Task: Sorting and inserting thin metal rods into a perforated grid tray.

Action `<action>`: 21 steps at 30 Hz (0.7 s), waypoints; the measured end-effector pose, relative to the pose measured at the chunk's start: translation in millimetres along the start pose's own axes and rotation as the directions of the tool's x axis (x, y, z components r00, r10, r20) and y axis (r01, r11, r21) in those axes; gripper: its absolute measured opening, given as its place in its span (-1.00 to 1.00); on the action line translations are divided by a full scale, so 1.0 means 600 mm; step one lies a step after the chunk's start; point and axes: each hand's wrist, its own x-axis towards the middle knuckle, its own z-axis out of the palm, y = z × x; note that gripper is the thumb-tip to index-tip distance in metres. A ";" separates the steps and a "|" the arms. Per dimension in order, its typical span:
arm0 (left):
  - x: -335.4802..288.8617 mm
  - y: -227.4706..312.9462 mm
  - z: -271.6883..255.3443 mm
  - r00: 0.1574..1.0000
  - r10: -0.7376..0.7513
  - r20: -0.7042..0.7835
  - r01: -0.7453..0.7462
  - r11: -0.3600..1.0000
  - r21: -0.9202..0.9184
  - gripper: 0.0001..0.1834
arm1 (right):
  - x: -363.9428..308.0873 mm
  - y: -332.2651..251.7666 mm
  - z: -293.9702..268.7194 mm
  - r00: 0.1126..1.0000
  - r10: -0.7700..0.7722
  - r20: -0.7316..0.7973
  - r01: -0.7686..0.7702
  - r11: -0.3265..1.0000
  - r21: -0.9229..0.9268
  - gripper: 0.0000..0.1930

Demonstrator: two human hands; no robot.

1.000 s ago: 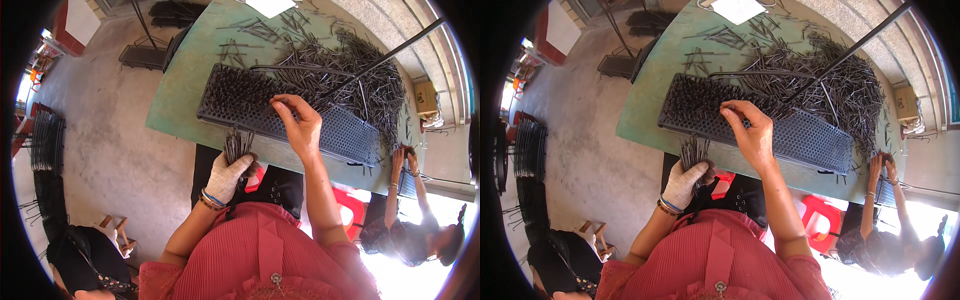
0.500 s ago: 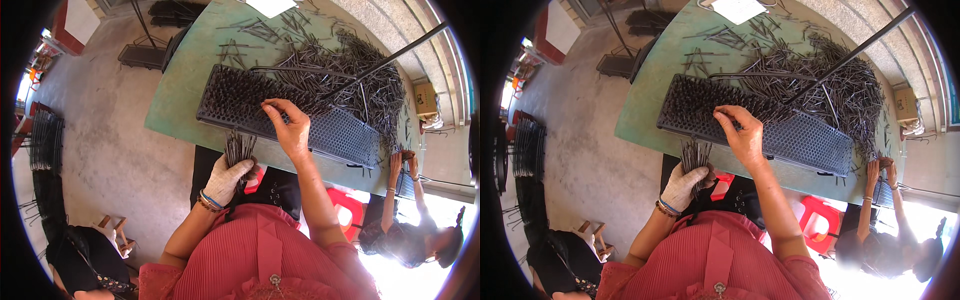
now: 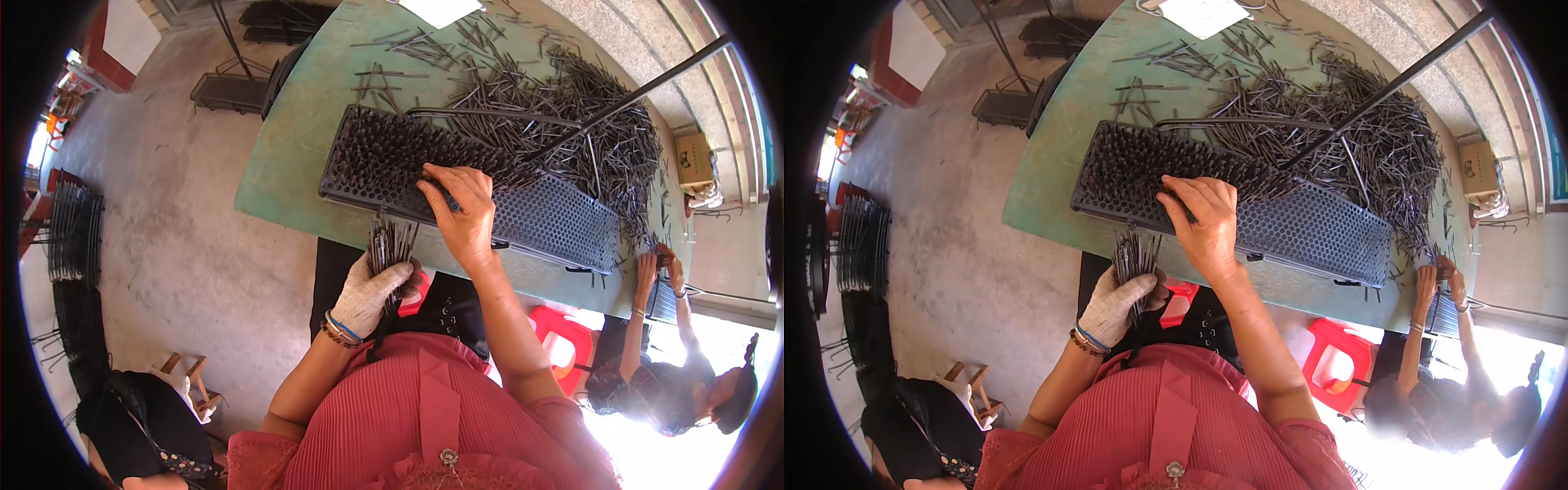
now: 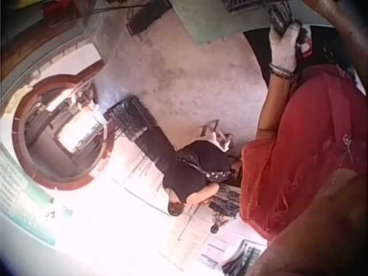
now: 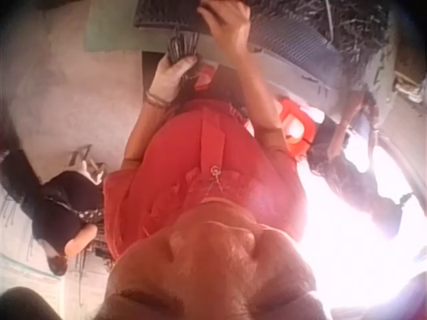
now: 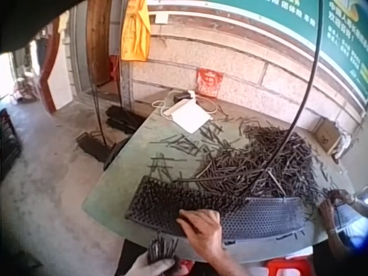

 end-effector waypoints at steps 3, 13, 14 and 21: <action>0.000 0.000 0.000 1.000 -0.028 0.008 0.028 1.000 0.012 -0.77 | -0.002 0.000 -0.001 0.998 -0.038 -0.040 0.036 0.998 -0.054 -0.79; -0.001 -0.002 -0.001 1.000 -0.018 0.014 0.019 1.000 -0.001 -0.75 | -0.008 -0.004 -0.001 0.993 -0.076 -0.085 0.067 0.992 -0.106 -0.82; -0.003 -0.003 -0.001 1.000 -0.014 0.010 0.014 1.000 -0.013 -0.74 | -0.009 -0.005 -0.001 0.992 -0.091 -0.085 0.081 0.990 -0.114 -0.82; -0.002 -0.001 0.006 1.000 -0.003 0.003 0.003 1.000 -0.021 -0.73 | 0.003 -0.014 -0.010 0.989 -0.143 -0.050 0.132 0.977 -0.168 -0.84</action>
